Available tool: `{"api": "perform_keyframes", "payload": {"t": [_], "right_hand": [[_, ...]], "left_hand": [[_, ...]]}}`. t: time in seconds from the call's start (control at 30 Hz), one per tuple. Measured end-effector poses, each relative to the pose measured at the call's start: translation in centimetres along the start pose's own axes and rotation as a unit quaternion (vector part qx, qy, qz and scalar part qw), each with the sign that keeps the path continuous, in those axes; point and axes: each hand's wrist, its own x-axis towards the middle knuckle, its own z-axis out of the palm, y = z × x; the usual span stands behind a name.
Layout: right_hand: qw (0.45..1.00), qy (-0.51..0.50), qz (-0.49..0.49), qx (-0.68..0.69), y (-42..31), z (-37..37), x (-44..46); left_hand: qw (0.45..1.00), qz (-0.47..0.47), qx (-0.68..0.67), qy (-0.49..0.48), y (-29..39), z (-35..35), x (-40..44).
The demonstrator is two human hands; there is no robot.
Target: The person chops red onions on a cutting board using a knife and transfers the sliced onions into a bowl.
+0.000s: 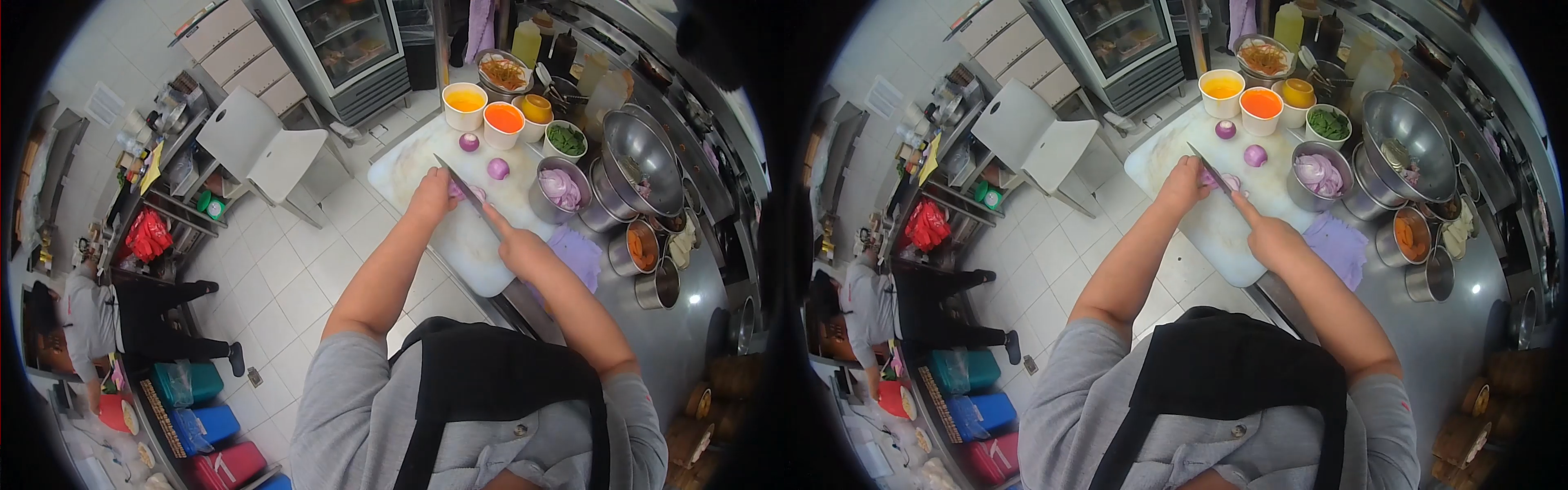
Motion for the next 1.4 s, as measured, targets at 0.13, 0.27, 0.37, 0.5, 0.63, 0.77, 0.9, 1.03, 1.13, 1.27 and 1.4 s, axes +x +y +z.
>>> {"api": "perform_keyframes", "payload": {"t": [0.13,0.27,0.37,0.5,0.63,0.77,0.9,1.03,1.13,1.27,1.4], "right_hand": [[1.000,-0.001,-0.005,-0.004,0.2,0.4,-1.6],[1.000,0.015,-0.009,-0.006,0.8,2.9,3.8],[0.999,0.036,-0.031,-0.006,0.2,2.5,4.3],[0.999,0.028,-0.026,0.003,0.7,2.4,3.5],[0.999,0.027,-0.014,-0.008,0.5,2.7,1.5],[0.999,0.031,-0.017,-0.016,0.0,1.8,-0.9],[0.999,0.016,-0.015,-0.026,0.0,1.4,-1.7],[1.000,0.014,-0.018,-0.014,0.3,1.9,-1.0],[1.000,0.014,-0.021,-0.004,0.5,2.7,1.3],[0.999,0.022,-0.027,-0.026,0.0,2.2,2.8],[1.000,0.017,-0.015,-0.012,0.0,1.7,-0.2]], "left_hand": [[1.000,0.001,-0.014,0.005,0.1,-0.3,-0.2],[1.000,0.007,0.011,0.003,0.3,-0.2,-0.2],[1.000,0.009,-0.006,0.004,-0.3,0.0,-0.2],[1.000,0.001,-0.024,0.003,-0.3,-0.1,-0.2],[1.000,-0.006,-0.012,0.001,-0.3,-0.2,-0.2],[1.000,-0.003,-0.006,0.004,-0.2,-0.1,-0.4],[1.000,-0.003,-0.013,0.006,0.0,-0.4,-0.5],[1.000,-0.010,-0.013,0.003,-0.1,-0.2,-0.5],[1.000,0.008,-0.020,0.010,-0.2,0.0,-0.6],[1.000,0.010,-0.007,0.016,-0.3,0.1,-0.6],[1.000,0.000,-0.008,0.010,-0.2,-0.2,-0.5]]}}
